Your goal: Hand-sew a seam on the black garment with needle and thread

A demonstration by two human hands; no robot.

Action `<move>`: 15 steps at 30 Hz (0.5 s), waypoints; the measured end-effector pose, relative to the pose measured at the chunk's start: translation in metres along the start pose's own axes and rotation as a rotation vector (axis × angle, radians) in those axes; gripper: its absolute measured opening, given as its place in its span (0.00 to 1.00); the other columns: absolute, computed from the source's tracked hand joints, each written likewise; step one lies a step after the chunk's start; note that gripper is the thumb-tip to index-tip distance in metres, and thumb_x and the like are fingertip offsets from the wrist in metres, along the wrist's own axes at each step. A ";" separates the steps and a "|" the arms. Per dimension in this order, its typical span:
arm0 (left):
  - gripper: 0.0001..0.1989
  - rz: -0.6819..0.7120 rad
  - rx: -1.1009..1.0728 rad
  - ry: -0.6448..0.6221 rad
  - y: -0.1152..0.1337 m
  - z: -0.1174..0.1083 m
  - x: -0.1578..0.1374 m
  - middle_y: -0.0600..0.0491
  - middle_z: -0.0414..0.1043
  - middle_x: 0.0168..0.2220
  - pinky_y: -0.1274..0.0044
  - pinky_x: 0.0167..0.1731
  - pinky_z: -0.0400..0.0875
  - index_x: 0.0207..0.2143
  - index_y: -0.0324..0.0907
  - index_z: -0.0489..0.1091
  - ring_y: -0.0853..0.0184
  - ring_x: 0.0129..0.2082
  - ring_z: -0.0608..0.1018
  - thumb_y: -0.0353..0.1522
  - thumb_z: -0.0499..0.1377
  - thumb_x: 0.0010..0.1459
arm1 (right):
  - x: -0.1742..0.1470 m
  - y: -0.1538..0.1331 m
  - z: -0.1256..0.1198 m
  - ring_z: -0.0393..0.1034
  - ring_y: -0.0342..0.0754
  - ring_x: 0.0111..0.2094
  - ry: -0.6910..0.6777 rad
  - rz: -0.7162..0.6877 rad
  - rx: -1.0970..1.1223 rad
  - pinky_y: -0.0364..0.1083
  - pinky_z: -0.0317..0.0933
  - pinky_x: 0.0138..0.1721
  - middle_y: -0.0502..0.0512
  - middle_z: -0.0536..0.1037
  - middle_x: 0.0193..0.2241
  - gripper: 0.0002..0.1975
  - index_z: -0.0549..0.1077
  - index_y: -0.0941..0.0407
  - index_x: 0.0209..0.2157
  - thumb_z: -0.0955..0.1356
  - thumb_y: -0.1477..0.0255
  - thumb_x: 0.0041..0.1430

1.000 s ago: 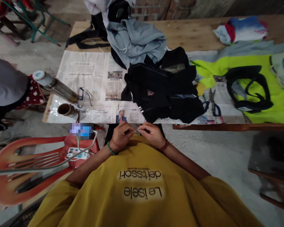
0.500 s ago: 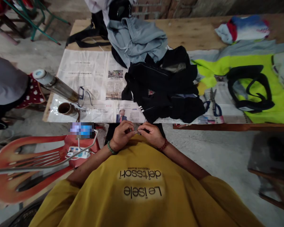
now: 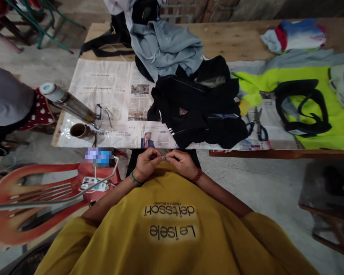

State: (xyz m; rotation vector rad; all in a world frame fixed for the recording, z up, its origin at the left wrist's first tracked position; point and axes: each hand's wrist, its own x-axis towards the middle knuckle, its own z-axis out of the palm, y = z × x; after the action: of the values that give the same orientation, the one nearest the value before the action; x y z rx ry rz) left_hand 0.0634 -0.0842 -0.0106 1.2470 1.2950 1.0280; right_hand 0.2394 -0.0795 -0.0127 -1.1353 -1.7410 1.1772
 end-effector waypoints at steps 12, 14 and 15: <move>0.11 -0.136 -0.138 0.046 0.004 -0.002 0.003 0.60 0.63 0.21 0.84 0.18 0.56 0.28 0.39 0.65 0.79 0.18 0.61 0.33 0.64 0.44 | -0.005 0.015 -0.011 0.70 0.42 0.30 0.058 0.048 -0.034 0.42 0.63 0.34 0.51 0.77 0.28 0.07 0.75 0.57 0.29 0.66 0.72 0.57; 0.12 -0.157 -0.167 0.033 0.004 -0.002 0.003 0.60 0.64 0.22 0.85 0.18 0.56 0.28 0.39 0.65 0.79 0.18 0.61 0.33 0.64 0.44 | -0.007 0.018 -0.013 0.70 0.42 0.30 0.072 0.057 -0.036 0.42 0.63 0.34 0.51 0.77 0.28 0.07 0.75 0.57 0.29 0.66 0.71 0.57; 0.12 -0.167 -0.184 0.028 0.005 -0.003 0.002 0.60 0.64 0.22 0.85 0.17 0.55 0.29 0.39 0.64 0.80 0.18 0.61 0.33 0.64 0.44 | -0.008 0.019 -0.013 0.70 0.42 0.30 0.076 0.060 -0.035 0.42 0.63 0.34 0.51 0.77 0.28 0.07 0.75 0.57 0.29 0.66 0.71 0.57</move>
State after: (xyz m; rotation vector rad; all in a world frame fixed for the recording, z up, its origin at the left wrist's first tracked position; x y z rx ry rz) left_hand 0.0615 -0.0813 -0.0061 0.9726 1.2718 1.0223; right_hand 0.2592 -0.0795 -0.0277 -1.2449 -1.6859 1.1287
